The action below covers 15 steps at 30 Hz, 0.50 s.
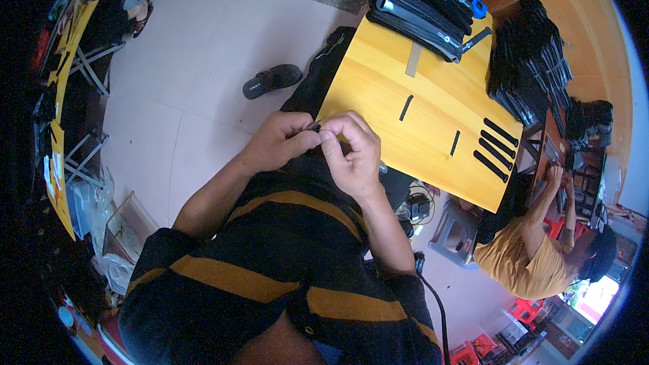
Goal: Assembling leather straps by peeling adhesive backing and sticking components together.
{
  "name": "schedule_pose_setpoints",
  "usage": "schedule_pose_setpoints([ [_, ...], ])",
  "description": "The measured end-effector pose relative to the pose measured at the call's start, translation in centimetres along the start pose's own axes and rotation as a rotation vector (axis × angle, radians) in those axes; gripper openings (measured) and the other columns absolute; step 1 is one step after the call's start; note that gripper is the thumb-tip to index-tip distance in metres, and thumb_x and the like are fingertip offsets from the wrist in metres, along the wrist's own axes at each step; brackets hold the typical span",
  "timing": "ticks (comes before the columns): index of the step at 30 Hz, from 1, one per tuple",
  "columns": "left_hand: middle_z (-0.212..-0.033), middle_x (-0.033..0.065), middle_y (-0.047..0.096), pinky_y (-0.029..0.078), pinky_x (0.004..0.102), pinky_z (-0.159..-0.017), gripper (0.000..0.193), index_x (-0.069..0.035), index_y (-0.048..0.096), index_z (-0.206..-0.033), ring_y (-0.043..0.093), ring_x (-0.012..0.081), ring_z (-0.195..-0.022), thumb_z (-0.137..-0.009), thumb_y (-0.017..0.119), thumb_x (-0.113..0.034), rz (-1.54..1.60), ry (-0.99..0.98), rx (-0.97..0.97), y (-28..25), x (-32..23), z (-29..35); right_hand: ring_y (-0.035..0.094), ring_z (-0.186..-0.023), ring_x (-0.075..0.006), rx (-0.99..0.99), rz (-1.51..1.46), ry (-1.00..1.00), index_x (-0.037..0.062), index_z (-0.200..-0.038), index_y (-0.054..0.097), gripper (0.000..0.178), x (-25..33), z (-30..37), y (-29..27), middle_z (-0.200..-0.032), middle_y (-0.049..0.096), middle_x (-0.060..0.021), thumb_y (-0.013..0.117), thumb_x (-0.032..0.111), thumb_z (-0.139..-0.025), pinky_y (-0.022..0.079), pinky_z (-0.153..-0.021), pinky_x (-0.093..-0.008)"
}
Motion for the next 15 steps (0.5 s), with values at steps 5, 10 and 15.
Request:
schedule_pose_setpoints([
  [5, -0.065, -0.0057, 0.047, 0.032, 0.0259, -0.050, 0.037, -0.009, 0.052, -0.074, 0.042, 0.0030, -0.059, -0.103, 0.068, -0.026, 0.182, 0.179, -0.071, 0.6, -1.6, 0.8, 0.061, -0.087, -0.0184, -0.079, -0.451, 0.240, 0.0001, -0.093, 0.063, 0.006, -1.9, 1.4, 0.5, -0.092, 0.064, -0.0079, 0.068, 0.003, -0.096, 0.048, -0.081, -0.0303],
  [10, -0.066, -0.0050, 0.048, 0.034, 0.0254, -0.053, 0.036, -0.007, 0.055, -0.076, 0.043, 0.0033, -0.061, -0.104, 0.067, -0.026, 0.229, 0.084, -0.055, 0.6, -1.7, 0.3, 0.062, -0.085, -0.0235, -0.062, -0.210, 0.091, 0.0010, -0.095, 0.064, 0.008, -0.4, 0.4, -1.1, -0.090, 0.063, -0.0100, 0.066, 0.009, -0.097, 0.049, -0.080, -0.0335],
  [15, -0.067, -0.0044, 0.051, 0.036, 0.0256, -0.055, 0.034, -0.005, 0.058, -0.077, 0.044, 0.0038, -0.063, -0.104, 0.067, -0.024, 0.156, 0.088, 0.065, 0.8, -2.0, -0.3, 0.061, -0.070, -0.0374, 0.205, 0.418, -0.205, 0.0035, -0.081, 0.056, 0.015, 3.4, -0.7, -1.0, -0.073, 0.057, -0.0157, 0.066, 0.012, -0.089, 0.050, -0.068, -0.0424],
])
Point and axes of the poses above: each hand's wrist, its own z-axis away from the middle knuckle, its own y-axis out of the palm, x = y × z, the point moved 8 cm from there along -z, towards the middle knuckle
